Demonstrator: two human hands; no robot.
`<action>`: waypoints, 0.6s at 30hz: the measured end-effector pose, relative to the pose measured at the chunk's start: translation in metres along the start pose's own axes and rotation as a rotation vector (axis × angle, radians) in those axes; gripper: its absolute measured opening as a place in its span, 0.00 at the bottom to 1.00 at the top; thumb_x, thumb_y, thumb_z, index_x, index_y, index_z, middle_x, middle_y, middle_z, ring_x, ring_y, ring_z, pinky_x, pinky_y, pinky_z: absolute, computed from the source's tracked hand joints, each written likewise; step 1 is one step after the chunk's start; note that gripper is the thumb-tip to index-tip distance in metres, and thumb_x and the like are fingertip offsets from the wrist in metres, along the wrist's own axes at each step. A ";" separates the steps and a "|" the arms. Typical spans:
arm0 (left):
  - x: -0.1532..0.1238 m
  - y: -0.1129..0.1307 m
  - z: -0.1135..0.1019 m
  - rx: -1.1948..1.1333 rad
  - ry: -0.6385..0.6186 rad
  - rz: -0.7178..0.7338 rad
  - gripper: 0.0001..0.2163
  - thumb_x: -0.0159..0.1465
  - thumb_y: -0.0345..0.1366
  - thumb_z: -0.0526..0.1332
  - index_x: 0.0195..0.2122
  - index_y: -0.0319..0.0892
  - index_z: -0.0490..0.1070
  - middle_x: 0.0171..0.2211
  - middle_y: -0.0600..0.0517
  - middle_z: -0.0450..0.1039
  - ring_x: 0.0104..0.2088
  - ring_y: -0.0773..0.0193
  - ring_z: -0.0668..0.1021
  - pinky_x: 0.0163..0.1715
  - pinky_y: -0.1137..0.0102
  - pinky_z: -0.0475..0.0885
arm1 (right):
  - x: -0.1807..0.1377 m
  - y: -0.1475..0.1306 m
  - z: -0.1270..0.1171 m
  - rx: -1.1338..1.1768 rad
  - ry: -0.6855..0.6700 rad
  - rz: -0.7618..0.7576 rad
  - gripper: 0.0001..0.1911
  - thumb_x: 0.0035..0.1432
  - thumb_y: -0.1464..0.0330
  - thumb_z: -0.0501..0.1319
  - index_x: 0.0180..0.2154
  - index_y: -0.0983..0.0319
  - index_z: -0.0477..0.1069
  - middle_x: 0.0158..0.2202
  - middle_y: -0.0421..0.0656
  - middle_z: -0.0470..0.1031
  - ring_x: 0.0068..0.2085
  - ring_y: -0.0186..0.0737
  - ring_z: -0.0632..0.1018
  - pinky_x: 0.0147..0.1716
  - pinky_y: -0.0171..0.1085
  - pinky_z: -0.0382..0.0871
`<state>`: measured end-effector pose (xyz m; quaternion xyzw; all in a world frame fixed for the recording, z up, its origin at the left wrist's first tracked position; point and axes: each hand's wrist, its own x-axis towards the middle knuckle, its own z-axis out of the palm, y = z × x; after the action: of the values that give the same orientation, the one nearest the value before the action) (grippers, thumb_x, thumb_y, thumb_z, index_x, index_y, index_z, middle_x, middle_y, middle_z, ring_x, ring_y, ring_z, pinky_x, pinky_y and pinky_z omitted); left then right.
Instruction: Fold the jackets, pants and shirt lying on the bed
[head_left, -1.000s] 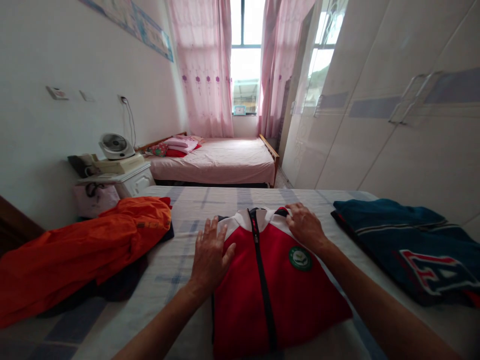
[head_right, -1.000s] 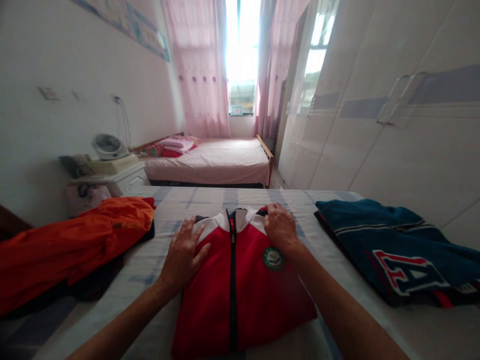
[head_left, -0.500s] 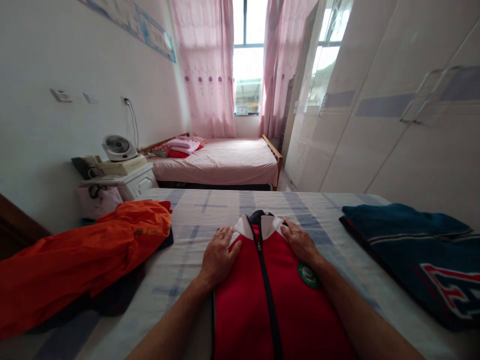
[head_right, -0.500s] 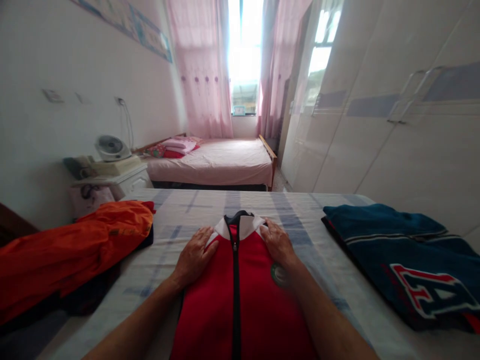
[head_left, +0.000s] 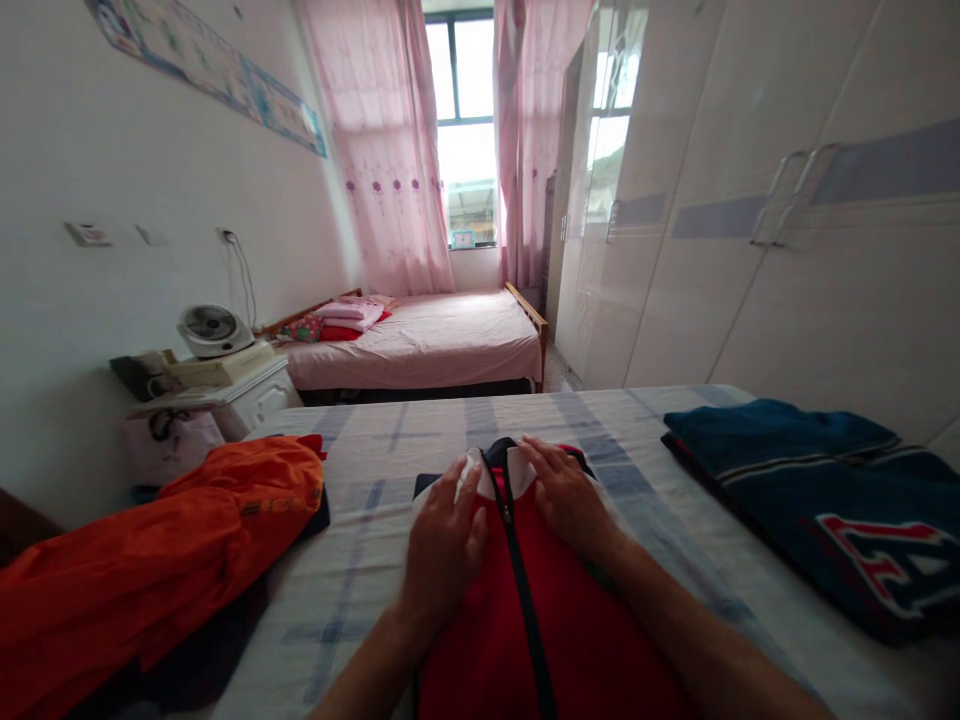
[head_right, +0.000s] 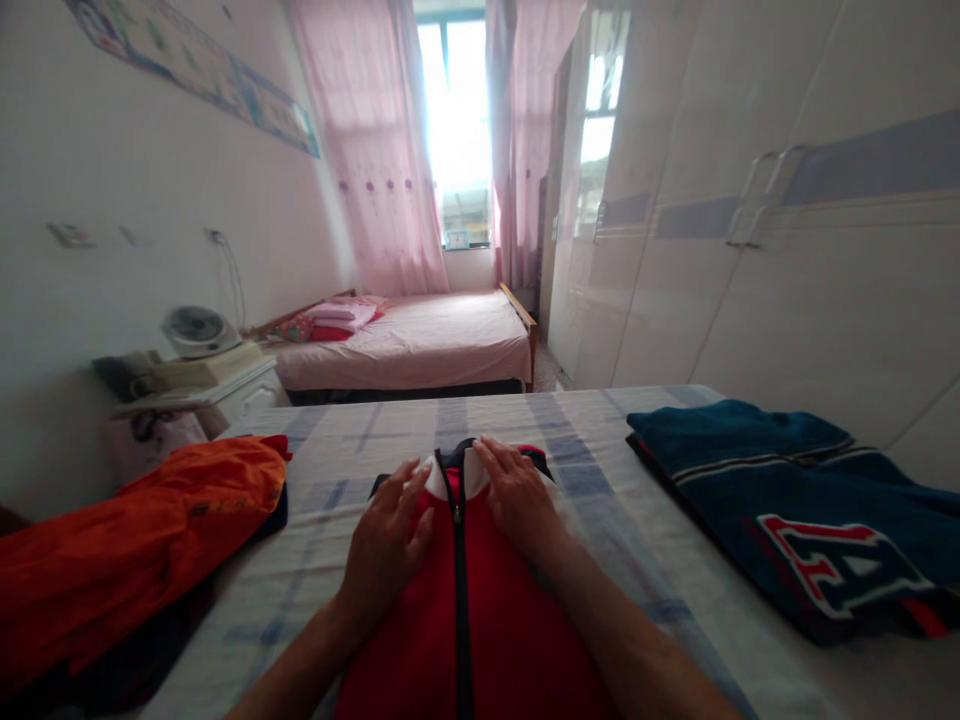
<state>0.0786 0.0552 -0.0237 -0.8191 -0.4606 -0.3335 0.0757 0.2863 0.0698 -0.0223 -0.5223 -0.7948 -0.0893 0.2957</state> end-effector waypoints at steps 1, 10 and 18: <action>0.001 0.005 0.000 -0.063 -0.025 -0.004 0.24 0.61 0.29 0.53 0.60 0.41 0.57 0.56 0.42 0.64 0.55 0.56 0.69 0.52 0.62 0.67 | 0.000 -0.002 0.000 0.033 -0.020 -0.013 0.32 0.52 0.80 0.48 0.59 0.64 0.57 0.61 0.46 0.61 0.60 0.39 0.61 0.59 0.41 0.54; 0.004 0.005 0.012 -0.217 -0.129 -0.172 0.32 0.60 0.30 0.53 0.65 0.45 0.45 0.38 0.49 0.75 0.34 0.60 0.77 0.34 0.69 0.71 | -0.002 -0.001 0.006 0.100 -0.084 0.031 0.36 0.47 0.82 0.48 0.60 0.64 0.56 0.60 0.48 0.62 0.59 0.39 0.63 0.58 0.39 0.56; 0.013 0.008 0.000 -0.304 -0.198 -0.306 0.16 0.61 0.37 0.54 0.50 0.43 0.62 0.25 0.54 0.73 0.28 0.60 0.76 0.29 0.69 0.67 | 0.000 -0.002 -0.004 0.307 -0.086 0.207 0.27 0.51 0.76 0.51 0.55 0.62 0.61 0.51 0.47 0.69 0.48 0.40 0.72 0.49 0.39 0.65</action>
<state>0.0896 0.0603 -0.0145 -0.7705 -0.5290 -0.3247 -0.1453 0.2863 0.0671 -0.0187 -0.5534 -0.7529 0.0865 0.3454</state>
